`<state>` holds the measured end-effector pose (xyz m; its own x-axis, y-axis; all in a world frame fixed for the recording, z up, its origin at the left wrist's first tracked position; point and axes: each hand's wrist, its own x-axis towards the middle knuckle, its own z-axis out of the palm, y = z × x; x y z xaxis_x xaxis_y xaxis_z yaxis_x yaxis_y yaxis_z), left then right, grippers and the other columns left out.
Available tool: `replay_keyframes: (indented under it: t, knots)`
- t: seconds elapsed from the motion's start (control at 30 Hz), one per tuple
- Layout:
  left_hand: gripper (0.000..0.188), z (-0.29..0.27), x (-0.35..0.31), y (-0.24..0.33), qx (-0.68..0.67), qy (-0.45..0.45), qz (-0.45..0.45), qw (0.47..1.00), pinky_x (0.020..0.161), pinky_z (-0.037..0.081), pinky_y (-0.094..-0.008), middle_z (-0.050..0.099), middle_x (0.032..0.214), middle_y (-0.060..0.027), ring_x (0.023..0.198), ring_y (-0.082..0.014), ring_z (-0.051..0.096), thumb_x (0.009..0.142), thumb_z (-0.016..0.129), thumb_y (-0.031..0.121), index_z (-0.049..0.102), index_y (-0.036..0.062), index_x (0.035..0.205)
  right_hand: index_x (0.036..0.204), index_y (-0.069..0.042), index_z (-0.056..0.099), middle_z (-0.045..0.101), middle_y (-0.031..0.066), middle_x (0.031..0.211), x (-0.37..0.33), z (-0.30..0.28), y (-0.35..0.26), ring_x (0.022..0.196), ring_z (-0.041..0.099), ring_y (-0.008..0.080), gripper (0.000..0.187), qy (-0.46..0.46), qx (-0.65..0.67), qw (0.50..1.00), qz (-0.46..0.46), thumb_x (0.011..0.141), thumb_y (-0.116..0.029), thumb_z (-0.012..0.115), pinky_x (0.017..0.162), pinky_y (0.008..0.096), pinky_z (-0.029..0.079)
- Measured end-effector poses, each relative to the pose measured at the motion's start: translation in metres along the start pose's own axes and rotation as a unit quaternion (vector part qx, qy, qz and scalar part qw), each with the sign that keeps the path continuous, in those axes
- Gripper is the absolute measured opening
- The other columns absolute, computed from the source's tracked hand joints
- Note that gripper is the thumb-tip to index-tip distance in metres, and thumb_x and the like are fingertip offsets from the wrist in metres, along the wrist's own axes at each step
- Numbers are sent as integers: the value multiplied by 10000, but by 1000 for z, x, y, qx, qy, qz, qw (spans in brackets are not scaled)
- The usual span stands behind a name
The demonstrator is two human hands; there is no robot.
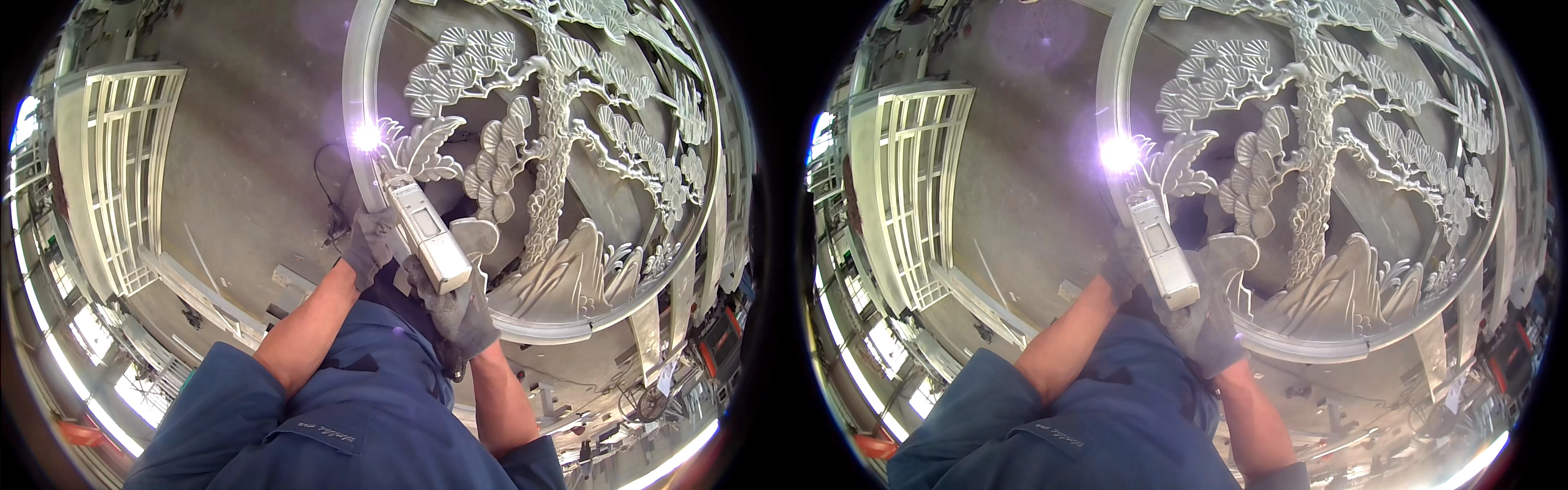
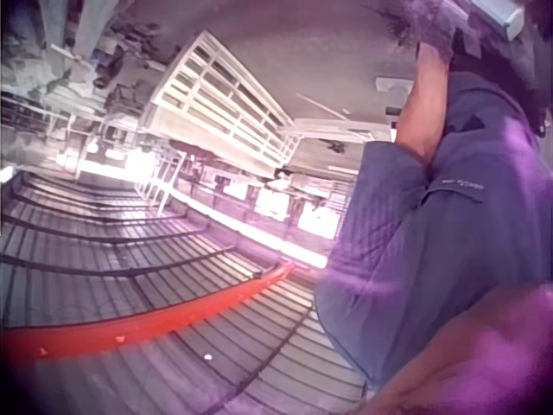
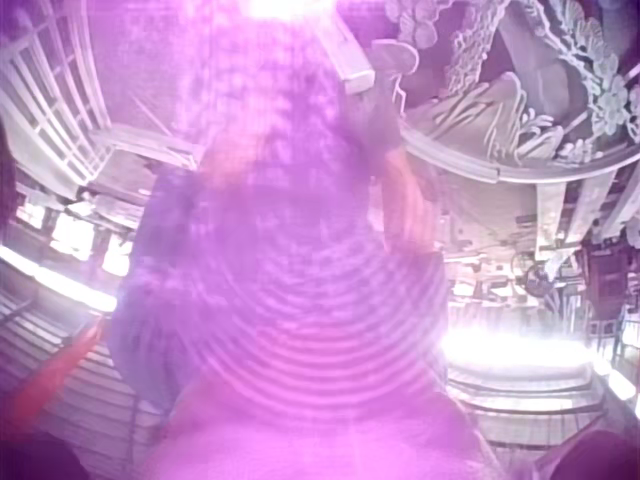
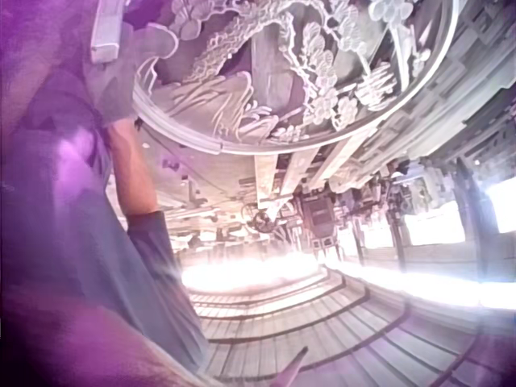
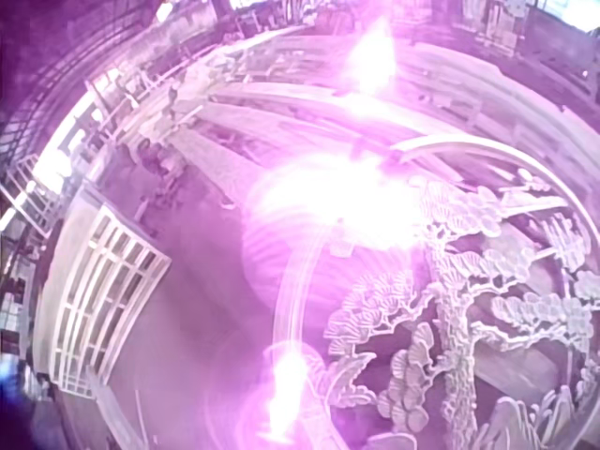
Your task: The person welds a circular metal frame with an ornate relief design, then uses a hammer and angle grinder to adjust and smooth the frame. The person repeatedly positions the frame, welds sections, and grinds the surface.
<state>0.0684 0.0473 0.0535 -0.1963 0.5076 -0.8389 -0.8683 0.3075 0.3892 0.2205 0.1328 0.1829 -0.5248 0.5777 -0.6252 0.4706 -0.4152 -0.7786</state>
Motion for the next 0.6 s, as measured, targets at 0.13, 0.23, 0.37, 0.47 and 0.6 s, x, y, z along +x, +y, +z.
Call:
replay_keyframes:
  t: [0.13,0.23,0.37,0.47,0.6]
  knots:
    - [267,-10,7,-5,-60,-14,-6,998,809,614,-389,681,1056,-60,928,-198,707,974,578,161,613,61,1219,1117,25,685,686,44,808,-4,3,13,686,611,89,244,8,14,1000,-11,987,-181,670,609,277,499]
    - [305,-27,15,-12,-79,-41,-11,996,837,615,-435,683,1097,-86,962,-243,713,959,571,141,602,36,1244,1144,23,678,689,41,825,-5,3,14,698,613,86,255,7,13,1000,-4,987,-178,673,613,270,501]
    - [154,0,3,-3,-46,-1,9,999,689,622,-319,674,938,-36,783,-143,698,983,602,169,638,85,1108,1183,25,660,695,46,859,-6,2,19,720,622,89,276,0,22,1000,-8,987,-168,673,628,270,512]
    - [138,-4,3,-4,6,-14,30,999,673,612,-309,673,930,-31,767,-137,692,980,600,158,642,90,1093,1198,28,649,699,52,880,-7,2,19,738,630,92,278,-3,30,1000,-8,988,-152,664,642,271,520]
    - [124,0,3,-2,-28,-11,26,999,666,603,-297,667,921,-26,769,-128,685,981,595,156,638,101,1084,1205,31,644,703,58,901,-9,1,14,770,638,94,266,-6,23,1000,0,990,-125,644,661,272,526]
